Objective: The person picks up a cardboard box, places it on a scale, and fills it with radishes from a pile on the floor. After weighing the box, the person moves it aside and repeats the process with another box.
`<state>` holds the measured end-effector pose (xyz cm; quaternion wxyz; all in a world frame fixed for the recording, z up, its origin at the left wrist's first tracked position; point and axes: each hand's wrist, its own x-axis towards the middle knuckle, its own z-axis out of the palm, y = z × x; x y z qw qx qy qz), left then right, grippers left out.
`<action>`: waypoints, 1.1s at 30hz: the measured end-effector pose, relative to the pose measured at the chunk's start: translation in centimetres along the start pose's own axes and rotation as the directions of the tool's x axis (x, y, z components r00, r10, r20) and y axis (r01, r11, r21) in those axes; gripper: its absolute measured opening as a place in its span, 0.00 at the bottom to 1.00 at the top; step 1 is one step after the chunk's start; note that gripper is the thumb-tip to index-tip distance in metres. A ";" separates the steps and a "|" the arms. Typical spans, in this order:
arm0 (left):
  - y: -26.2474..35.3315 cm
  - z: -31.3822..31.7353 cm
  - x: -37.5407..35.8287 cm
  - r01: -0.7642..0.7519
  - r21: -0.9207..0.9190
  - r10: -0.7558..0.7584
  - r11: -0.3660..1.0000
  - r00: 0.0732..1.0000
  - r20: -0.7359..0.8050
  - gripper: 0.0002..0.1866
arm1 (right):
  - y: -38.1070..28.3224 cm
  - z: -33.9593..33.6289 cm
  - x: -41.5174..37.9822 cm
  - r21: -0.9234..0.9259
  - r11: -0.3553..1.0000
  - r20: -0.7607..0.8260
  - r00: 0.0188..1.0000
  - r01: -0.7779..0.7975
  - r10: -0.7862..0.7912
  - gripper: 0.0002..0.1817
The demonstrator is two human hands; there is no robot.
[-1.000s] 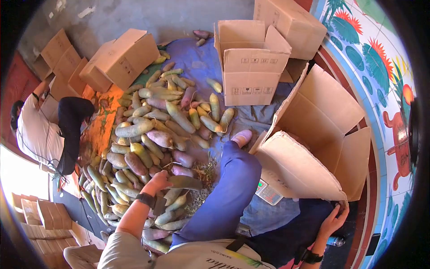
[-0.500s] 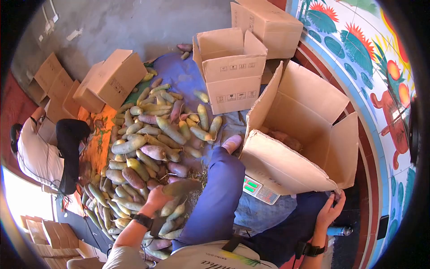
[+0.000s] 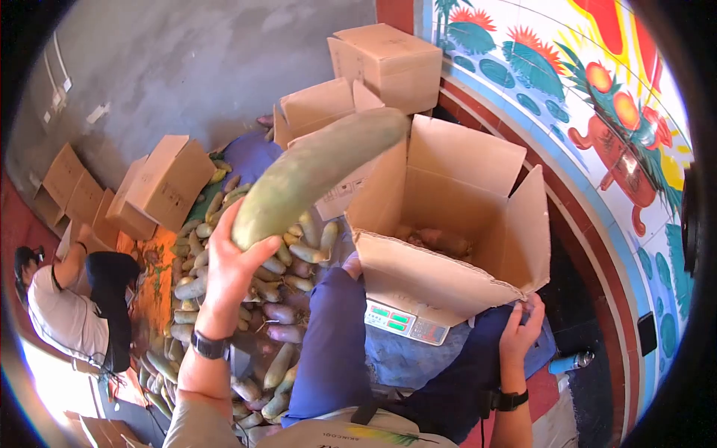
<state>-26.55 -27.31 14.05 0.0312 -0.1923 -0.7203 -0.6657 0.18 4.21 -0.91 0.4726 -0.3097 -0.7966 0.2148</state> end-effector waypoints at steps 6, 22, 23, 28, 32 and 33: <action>2.4 9.7 4.0 -0.349 0.294 0.177 0.890 0.858 0.483 0.32 | 0.0 0.2 0.0 0.049 0.999 -0.020 1.000 0.015 -0.014 0.14; -4.5 20.5 5.8 -0.529 0.541 -0.217 0.653 0.555 0.803 0.33 | 1.1 -0.4 -0.3 0.023 0.997 0.024 0.997 -0.068 0.067 0.17; -4.3 20.4 5.7 -0.517 0.550 -0.247 0.656 0.542 0.803 0.33 | 1.2 -0.3 -0.3 0.030 0.998 0.033 0.998 -0.060 0.059 0.17; -4.7 20.0 5.6 -0.513 0.506 -0.171 0.694 0.565 0.807 0.31 | 1.2 0.4 -0.3 0.036 0.998 0.030 0.999 -0.046 0.045 0.18; -6.2 21.0 5.9 -0.448 0.431 -0.023 0.783 0.672 0.740 0.22 | 1.0 0.5 -0.3 -0.009 1.000 0.045 0.999 -0.023 0.024 0.18; -6.0 21.0 5.8 -0.461 0.419 0.078 0.783 0.740 0.668 0.19 | 1.0 0.4 -0.2 0.004 0.999 0.052 0.998 -0.040 0.040 0.18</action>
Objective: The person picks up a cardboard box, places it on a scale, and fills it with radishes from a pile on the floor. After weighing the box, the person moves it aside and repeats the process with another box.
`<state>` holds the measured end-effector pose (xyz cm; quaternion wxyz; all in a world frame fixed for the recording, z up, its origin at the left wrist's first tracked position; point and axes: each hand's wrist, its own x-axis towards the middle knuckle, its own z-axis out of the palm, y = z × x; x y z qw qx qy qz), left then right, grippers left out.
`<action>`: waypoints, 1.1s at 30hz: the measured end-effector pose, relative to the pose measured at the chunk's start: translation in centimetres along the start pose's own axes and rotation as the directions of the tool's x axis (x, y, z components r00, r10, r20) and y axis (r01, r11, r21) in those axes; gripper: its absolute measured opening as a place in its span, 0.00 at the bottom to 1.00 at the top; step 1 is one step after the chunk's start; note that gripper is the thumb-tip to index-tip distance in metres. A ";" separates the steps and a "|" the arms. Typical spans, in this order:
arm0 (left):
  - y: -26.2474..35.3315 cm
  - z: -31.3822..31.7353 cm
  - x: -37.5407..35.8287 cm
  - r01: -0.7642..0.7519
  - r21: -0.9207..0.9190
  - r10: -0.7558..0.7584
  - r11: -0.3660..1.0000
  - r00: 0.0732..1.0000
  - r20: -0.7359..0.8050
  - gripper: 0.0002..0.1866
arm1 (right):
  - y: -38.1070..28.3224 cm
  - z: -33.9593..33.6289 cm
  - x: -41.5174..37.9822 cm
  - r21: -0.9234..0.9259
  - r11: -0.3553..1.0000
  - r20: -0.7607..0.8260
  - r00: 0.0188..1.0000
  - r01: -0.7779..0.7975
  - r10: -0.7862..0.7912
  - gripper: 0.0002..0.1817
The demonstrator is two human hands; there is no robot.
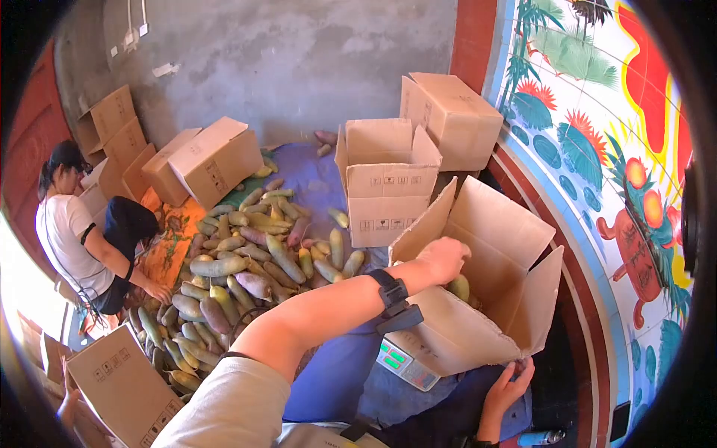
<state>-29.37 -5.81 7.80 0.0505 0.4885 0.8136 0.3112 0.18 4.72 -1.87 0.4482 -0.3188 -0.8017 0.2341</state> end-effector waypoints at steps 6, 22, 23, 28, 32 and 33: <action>0.7 -2.1 -3.9 -0.337 0.081 0.335 0.938 0.819 -0.466 0.15 | 0.7 0.2 0.0 0.039 0.999 -0.029 0.999 -0.019 0.020 0.18; -5.5 1.0 -15.5 0.018 0.096 0.046 0.995 0.783 -0.620 0.26 | -0.5 -0.9 0.3 0.019 1.000 -0.042 0.999 -0.021 0.022 0.16; -5.6 1.2 -15.6 0.021 0.090 0.040 0.996 0.778 -0.626 0.26 | -0.5 -1.0 0.3 0.014 1.000 -0.036 0.999 -0.028 0.029 0.16; -5.4 1.5 -15.4 0.006 0.096 0.055 0.995 0.786 -0.616 0.25 | -0.7 -1.0 0.4 0.052 0.998 -0.044 0.999 -0.024 0.027 0.16; -5.5 1.7 -15.5 -0.022 0.090 0.074 0.996 0.769 -0.635 0.25 | -0.5 -1.1 0.3 0.025 1.000 -0.036 0.999 -0.018 0.019 0.16; -5.5 1.7 -15.5 -0.005 0.093 0.064 0.996 0.767 -0.638 0.25 | -0.4 -1.2 0.3 0.021 1.000 -0.039 0.999 -0.005 0.006 0.17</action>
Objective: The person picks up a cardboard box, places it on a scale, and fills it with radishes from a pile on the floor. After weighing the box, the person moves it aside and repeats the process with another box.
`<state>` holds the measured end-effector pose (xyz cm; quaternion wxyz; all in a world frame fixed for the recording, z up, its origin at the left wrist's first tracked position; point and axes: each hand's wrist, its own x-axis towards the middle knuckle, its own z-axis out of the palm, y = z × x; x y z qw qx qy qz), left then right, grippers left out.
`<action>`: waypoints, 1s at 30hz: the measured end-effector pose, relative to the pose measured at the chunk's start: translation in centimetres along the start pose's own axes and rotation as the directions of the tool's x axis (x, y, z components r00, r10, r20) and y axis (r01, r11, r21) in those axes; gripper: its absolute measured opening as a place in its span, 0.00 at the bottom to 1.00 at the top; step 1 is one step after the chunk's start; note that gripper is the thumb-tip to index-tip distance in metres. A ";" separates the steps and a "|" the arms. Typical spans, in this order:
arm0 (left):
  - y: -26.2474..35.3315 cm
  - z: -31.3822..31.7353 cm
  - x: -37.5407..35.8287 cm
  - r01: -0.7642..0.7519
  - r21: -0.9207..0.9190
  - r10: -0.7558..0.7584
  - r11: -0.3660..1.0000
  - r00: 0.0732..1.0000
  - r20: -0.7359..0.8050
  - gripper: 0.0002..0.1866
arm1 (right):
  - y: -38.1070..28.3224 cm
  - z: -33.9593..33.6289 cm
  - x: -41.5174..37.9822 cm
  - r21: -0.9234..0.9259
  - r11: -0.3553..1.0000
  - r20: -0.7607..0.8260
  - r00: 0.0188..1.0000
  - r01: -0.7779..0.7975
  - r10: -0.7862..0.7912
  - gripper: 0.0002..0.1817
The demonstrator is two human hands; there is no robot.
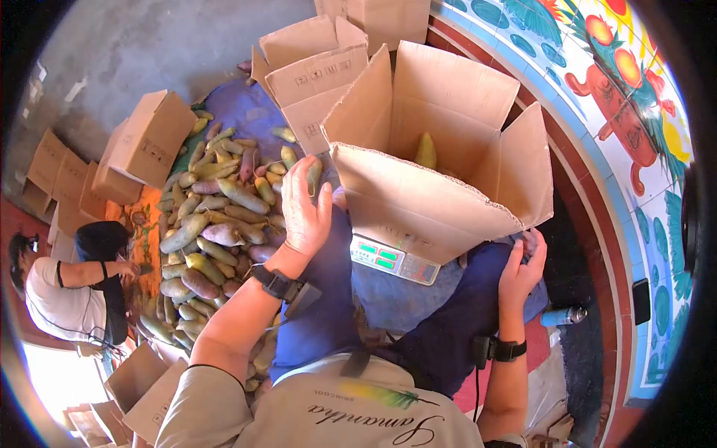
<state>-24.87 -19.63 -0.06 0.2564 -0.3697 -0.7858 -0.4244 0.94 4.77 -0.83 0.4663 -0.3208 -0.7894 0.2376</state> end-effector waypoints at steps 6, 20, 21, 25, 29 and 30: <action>0.3 0.1 -0.5 0.038 -0.019 -0.039 0.999 0.999 -0.025 0.24 | 0.1 -0.2 0.1 -0.003 1.000 -0.009 1.000 -0.028 0.028 0.17; -0.6 0.1 -0.4 0.068 -0.017 -0.068 0.998 0.998 0.014 0.21 | 0.5 -0.4 0.0 0.001 1.000 -0.003 1.000 -0.028 0.028 0.16; -1.3 0.1 -0.6 0.127 -0.056 -0.127 0.990 0.992 0.001 0.21 | 0.8 -0.6 0.1 -0.038 0.999 -0.001 1.000 -0.025 0.025 0.16; -5.1 -1.2 -2.3 0.346 -0.107 -0.352 0.932 0.935 -0.049 0.20 | 1.6 -0.3 -0.2 -0.013 0.999 -0.009 0.999 -0.050 0.050 0.16; -12.4 -2.4 -7.8 0.580 0.001 -0.579 0.815 0.813 -0.065 0.17 | 2.1 -0.7 -0.1 0.004 0.999 0.000 0.999 -0.040 0.040 0.16; -13.3 -2.9 -9.4 0.620 0.032 -0.620 0.784 0.784 -0.017 0.17 | 2.4 -0.9 -0.2 -0.001 0.999 0.000 0.999 -0.033 0.033 0.16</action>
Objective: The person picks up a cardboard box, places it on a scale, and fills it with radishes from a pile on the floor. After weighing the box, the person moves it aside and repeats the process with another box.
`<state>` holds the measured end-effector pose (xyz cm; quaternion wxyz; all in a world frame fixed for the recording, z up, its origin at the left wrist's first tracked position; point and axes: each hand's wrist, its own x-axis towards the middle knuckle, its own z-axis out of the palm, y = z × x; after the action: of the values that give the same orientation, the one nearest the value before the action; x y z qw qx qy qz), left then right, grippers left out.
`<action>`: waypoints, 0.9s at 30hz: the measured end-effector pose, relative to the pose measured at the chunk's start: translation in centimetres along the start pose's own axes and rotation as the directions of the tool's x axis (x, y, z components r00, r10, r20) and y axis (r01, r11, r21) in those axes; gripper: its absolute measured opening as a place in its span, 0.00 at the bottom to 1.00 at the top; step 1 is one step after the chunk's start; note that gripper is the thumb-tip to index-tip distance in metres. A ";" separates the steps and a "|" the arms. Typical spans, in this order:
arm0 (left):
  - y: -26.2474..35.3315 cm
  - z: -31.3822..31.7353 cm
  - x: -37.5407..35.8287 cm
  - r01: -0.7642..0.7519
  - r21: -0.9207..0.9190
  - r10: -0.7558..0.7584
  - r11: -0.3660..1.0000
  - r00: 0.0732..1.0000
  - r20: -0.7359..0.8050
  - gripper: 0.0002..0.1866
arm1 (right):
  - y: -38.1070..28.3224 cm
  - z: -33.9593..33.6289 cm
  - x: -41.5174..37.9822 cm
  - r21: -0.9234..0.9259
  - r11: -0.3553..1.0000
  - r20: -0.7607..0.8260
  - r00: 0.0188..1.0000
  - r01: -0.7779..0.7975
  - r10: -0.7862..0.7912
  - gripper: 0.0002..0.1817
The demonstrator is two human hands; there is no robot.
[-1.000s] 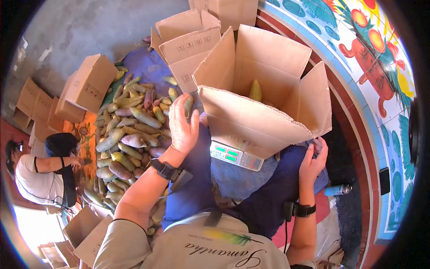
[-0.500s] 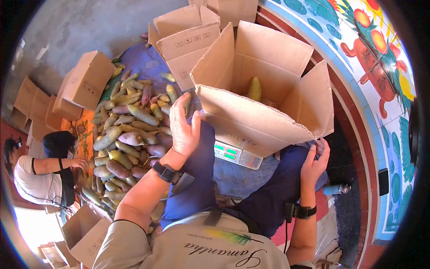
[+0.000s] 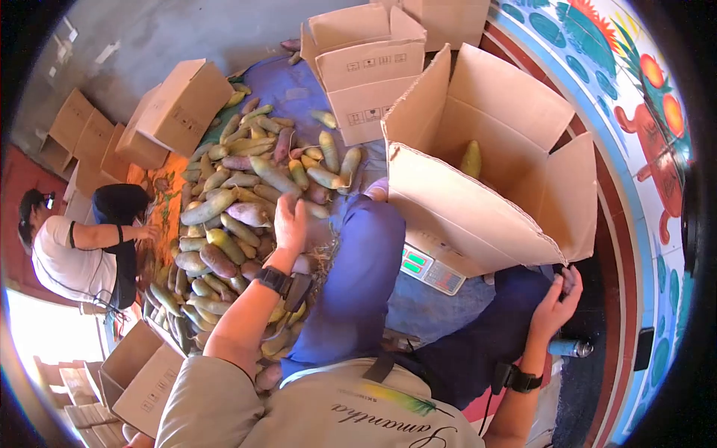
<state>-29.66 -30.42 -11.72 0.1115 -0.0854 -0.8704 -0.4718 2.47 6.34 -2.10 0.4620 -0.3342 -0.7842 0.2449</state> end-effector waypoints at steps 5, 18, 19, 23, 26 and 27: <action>-12.6 -0.5 -6.0 0.177 0.397 -0.284 0.901 0.930 0.232 0.16 | 1.4 -1.5 -0.1 -0.026 1.000 -0.002 1.000 -0.007 0.007 0.16; -14.8 -1.4 -13.9 0.204 0.806 -0.733 0.555 0.579 0.358 0.26 | 2.7 -3.5 0.0 -0.202 0.978 -0.021 0.999 -0.049 0.046 0.17; -14.8 -1.4 -13.9 0.200 0.835 -0.763 0.512 0.554 0.334 0.28 | 2.7 -3.5 0.0 -0.207 0.977 -0.014 0.999 -0.048 0.047 0.17; -17.1 -1.5 -15.7 0.212 0.856 -0.773 0.471 0.566 0.285 0.29 | 2.8 -3.3 -0.1 -0.250 0.967 0.007 0.999 -0.048 0.051 0.17; -18.1 -1.7 -17.2 0.157 0.867 -0.762 0.474 0.566 0.314 0.28 | 2.6 -3.2 -0.1 -0.234 0.972 0.010 0.999 -0.031 0.034 0.16; -18.1 -1.8 -17.5 0.097 0.873 -0.732 0.478 0.592 0.336 0.28 | 2.6 -3.1 -0.1 -0.208 0.978 0.013 1.000 -0.025 0.029 0.16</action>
<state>-17.20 -42.52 -30.12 -0.3189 0.0419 -0.9468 0.0133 6.00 8.21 -2.52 0.4148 -0.3891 -0.8046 0.1707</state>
